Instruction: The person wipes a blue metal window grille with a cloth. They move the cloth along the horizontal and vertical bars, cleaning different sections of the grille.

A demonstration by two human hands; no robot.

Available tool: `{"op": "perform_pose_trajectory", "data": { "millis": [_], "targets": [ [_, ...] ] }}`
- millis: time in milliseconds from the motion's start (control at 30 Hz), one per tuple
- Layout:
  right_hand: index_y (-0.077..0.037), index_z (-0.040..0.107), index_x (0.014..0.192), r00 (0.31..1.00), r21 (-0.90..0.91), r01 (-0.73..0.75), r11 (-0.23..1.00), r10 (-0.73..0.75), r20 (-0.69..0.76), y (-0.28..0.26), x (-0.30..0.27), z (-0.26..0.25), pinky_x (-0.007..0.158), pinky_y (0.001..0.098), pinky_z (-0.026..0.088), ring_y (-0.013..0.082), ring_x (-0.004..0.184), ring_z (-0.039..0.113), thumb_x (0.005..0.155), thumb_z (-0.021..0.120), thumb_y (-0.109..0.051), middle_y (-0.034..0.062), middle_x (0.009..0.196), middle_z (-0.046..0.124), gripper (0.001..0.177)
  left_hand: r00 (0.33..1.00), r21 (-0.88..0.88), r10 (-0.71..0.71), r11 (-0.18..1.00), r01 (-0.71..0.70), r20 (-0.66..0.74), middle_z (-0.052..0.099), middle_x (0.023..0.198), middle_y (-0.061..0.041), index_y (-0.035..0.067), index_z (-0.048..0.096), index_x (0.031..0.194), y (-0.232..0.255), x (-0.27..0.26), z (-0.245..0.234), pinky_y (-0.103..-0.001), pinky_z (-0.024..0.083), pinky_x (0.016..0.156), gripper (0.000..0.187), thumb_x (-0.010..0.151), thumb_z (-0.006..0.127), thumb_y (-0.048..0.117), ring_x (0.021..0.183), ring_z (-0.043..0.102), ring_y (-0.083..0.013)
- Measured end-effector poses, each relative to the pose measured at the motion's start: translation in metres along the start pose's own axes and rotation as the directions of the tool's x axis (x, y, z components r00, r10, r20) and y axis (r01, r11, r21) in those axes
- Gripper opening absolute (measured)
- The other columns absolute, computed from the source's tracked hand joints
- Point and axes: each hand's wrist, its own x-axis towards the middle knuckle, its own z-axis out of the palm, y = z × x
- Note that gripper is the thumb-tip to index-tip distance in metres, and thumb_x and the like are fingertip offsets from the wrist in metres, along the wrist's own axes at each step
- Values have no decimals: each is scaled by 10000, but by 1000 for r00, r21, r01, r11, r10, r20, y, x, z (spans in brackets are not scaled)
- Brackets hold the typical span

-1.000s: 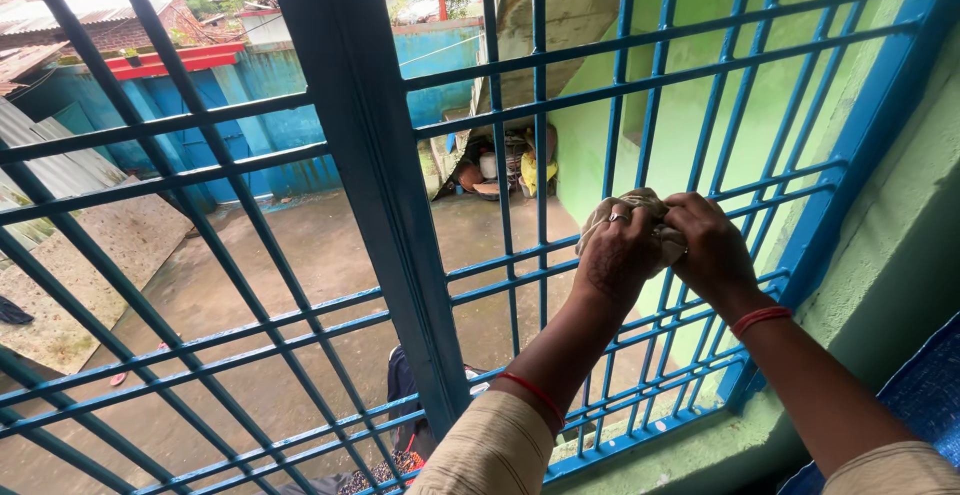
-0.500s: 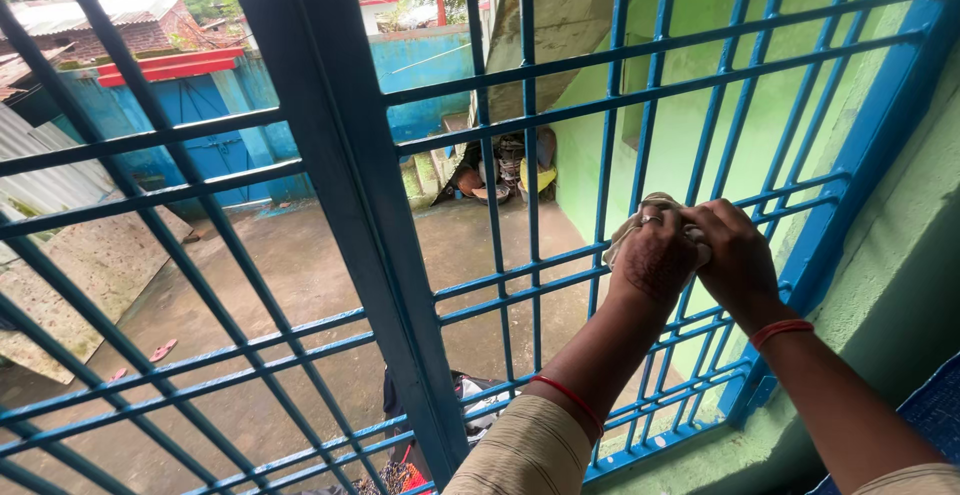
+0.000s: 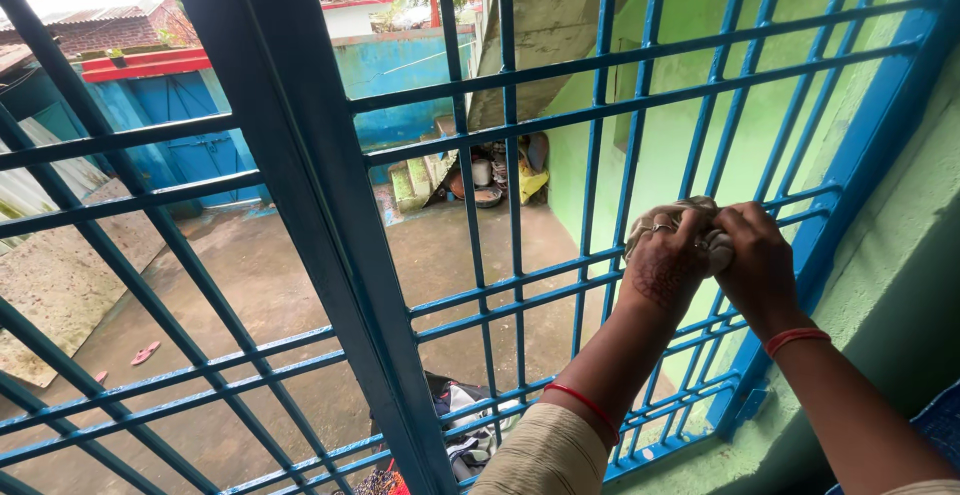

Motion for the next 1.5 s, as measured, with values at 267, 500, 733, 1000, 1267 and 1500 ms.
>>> {"op": "perform_pose_trajectory", "data": {
  "millis": [267,500,733,1000,1267,1500],
  "targets": [
    [-59,623,1002,995,-41,32,999,-28,98,14,11,-4,782,408,621,293,961,712,916,729,-133,125,1072,660,155,1000,-43,-21,999,22,8,614,1321,-39,282,737,1112,2,8,3,-377,588,1013,395,757,799,119,1266,630,-292],
    [-47,597,976,995,-34,-21,999,24,100,9,1,-3,784,429,617,317,939,707,971,680,-153,138,1041,645,135,964,-382,-172,920,84,-203,624,1316,-70,145,629,1301,-12,10,50,-484,552,1158,471,885,818,256,1332,628,-304],
    [-42,578,990,991,-58,36,998,-28,133,-12,2,-12,790,434,618,339,960,695,919,702,-150,153,1035,616,179,984,-21,-17,1000,13,-177,612,1277,-45,254,692,1219,-16,-5,31,-460,600,1021,466,768,807,234,1220,646,-307],
    [-18,557,1121,984,48,-49,998,40,175,-66,-13,-6,707,428,645,350,872,715,899,735,-145,200,1096,574,312,975,247,206,952,-180,-85,577,1292,-29,292,710,1192,-46,-56,2,-347,619,993,358,881,780,130,1205,645,-231],
    [-15,528,1210,992,213,39,976,-64,113,-123,-31,9,745,438,650,399,941,707,859,718,-42,232,1240,494,400,973,406,181,907,-110,-142,563,1226,-66,146,710,1208,-75,-97,-54,-331,610,923,370,843,759,183,1107,644,-214],
    [-47,529,1196,990,443,63,895,-112,85,-214,-26,-14,767,450,620,399,993,676,836,748,-40,196,1242,498,422,996,398,34,917,3,-85,573,1171,-78,47,639,1191,-86,-148,-138,-366,621,971,399,871,815,207,1146,663,-225]
  ]
}}
